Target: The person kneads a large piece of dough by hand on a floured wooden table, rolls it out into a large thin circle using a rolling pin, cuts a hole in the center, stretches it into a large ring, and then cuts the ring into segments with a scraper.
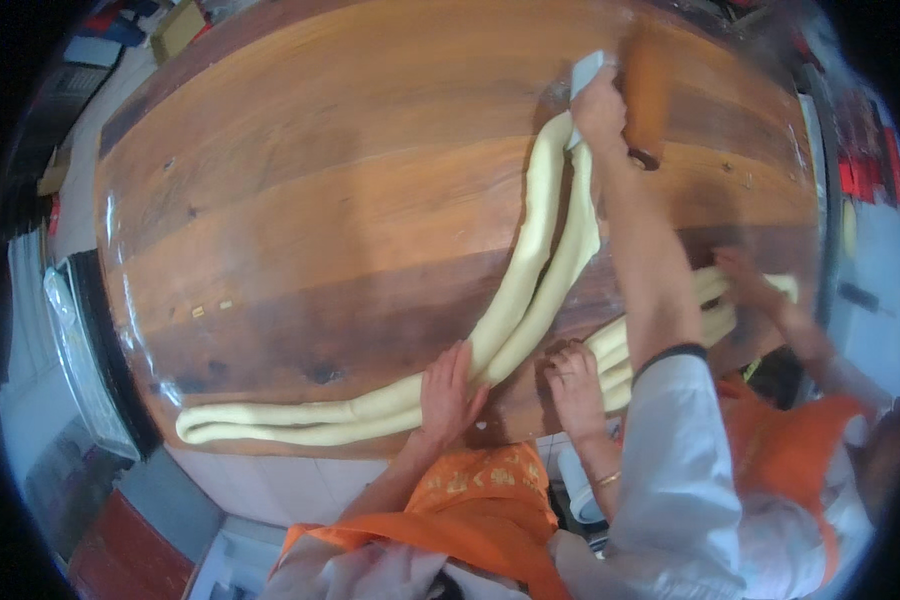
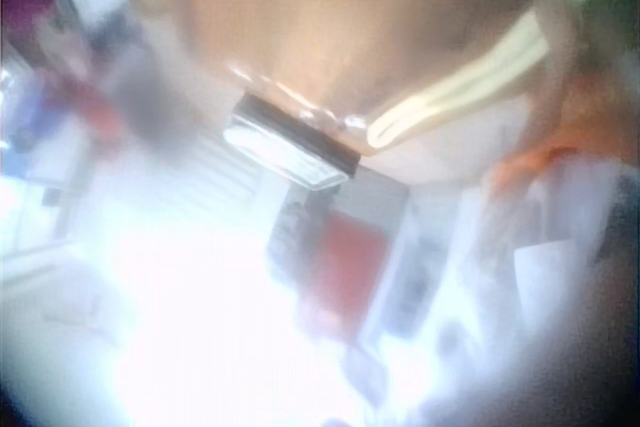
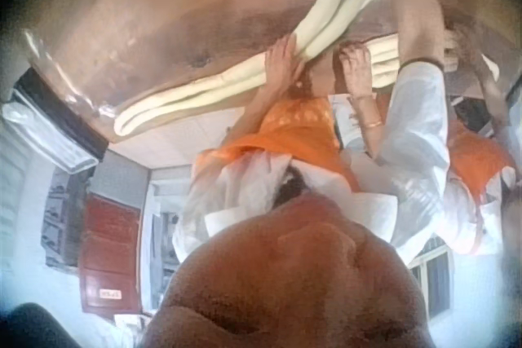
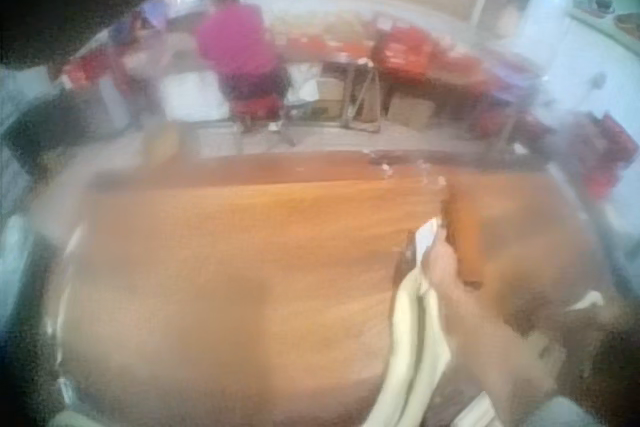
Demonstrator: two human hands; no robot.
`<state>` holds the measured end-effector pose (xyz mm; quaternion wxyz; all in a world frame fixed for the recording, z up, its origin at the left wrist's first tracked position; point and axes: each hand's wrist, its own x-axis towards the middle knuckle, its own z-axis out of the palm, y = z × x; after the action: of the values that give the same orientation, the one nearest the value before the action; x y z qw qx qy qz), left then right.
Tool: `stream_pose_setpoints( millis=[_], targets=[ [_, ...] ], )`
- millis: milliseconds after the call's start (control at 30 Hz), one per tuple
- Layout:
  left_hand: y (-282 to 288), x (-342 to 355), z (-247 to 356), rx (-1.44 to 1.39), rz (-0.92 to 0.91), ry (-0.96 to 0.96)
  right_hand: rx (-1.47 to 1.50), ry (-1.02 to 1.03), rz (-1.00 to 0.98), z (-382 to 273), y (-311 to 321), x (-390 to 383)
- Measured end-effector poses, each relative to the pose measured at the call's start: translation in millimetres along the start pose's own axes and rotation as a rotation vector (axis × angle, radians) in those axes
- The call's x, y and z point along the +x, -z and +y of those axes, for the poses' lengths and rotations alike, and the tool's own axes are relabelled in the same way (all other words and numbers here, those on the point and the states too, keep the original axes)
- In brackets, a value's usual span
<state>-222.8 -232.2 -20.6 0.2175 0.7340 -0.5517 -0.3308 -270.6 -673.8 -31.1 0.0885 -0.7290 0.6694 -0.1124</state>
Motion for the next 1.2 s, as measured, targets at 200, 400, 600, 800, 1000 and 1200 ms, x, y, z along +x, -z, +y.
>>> stream_pose_setpoints(
  millis=[200, 400, 600, 800, 1000, 1200],
  targets=[
    [13, -13, -5, 0.145, 0.006, 0.011, 0.141, 0.151, 0.136, 41, 5, 31],
    [21, -26, -17, 0.187, 0.049, -0.019, 0.596, 0.334, 0.249, 0, 107, -108],
    [5, -25, -26, 0.209, 0.13, -0.109, 0.305, 0.312, -0.449, 19, 134, -347],
    [2, -29, -31, 0.205, 0.118, -0.141, 0.122, 0.439, -0.486, 9, 110, -406],
    [0, -32, -34, 0.157, 0.12, -0.151, 0.017, 0.378, -0.658, 7, 93, -402],
    [7, -30, -27, 0.09, 0.036, -0.018, -0.05, 0.216, -0.715, 1, 56, -410]
  ],
)
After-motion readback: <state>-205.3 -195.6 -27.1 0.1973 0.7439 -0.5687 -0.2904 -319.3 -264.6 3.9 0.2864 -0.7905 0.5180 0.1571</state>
